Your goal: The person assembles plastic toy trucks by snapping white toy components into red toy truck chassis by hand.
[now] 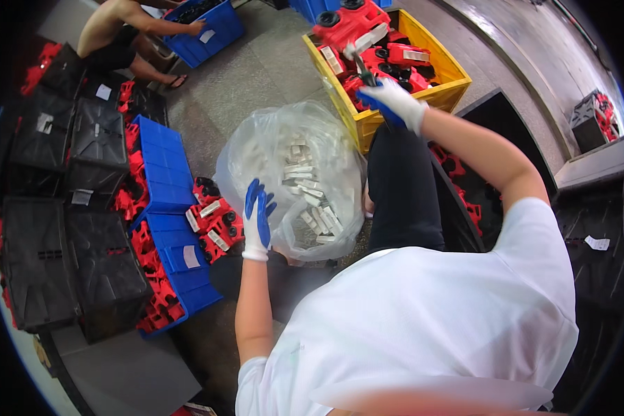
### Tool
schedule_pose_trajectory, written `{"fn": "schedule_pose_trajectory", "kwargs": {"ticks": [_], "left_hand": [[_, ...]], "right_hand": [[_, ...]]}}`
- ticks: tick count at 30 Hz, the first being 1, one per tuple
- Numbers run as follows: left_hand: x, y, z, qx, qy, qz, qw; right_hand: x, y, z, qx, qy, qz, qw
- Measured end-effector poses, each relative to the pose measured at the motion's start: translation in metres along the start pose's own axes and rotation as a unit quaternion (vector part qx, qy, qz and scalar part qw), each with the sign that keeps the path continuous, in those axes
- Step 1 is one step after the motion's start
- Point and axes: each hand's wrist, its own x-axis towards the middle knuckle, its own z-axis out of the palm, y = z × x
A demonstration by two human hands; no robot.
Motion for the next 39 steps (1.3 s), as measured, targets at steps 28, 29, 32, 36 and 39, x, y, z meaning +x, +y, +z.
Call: {"fn": "schedule_pose_trajectory", "kwargs": {"ticks": [28, 29, 32, 36, 39], "left_hand": [[0.114, -0.165, -0.102, 0.616, -0.202, -0.217, 0.730], [0.107, -0.230, -0.195, 0.557, -0.018, -0.251, 0.791], [0.102, -0.238, -0.268, 0.130, 0.155, -0.465, 0.862], [0.104, -0.231, -0.203, 0.126, 0.117, -0.447, 0.878], [0.108, -0.189, -0.176, 0.179, 0.106, -0.399, 0.893]], "right_hand": [[0.056, 0.023, 0.086, 0.039, -0.334, 0.077, 0.939], [0.063, 0.021, 0.108, 0.100, -0.361, 0.106, 0.921], [0.061, 0.019, 0.104, 0.078, -0.347, 0.103, 0.929], [0.059, 0.032, 0.088, 0.137, -0.316, 0.139, 0.929], [0.054, 0.026, 0.096, 0.167, -0.310, 0.076, 0.933]]}}
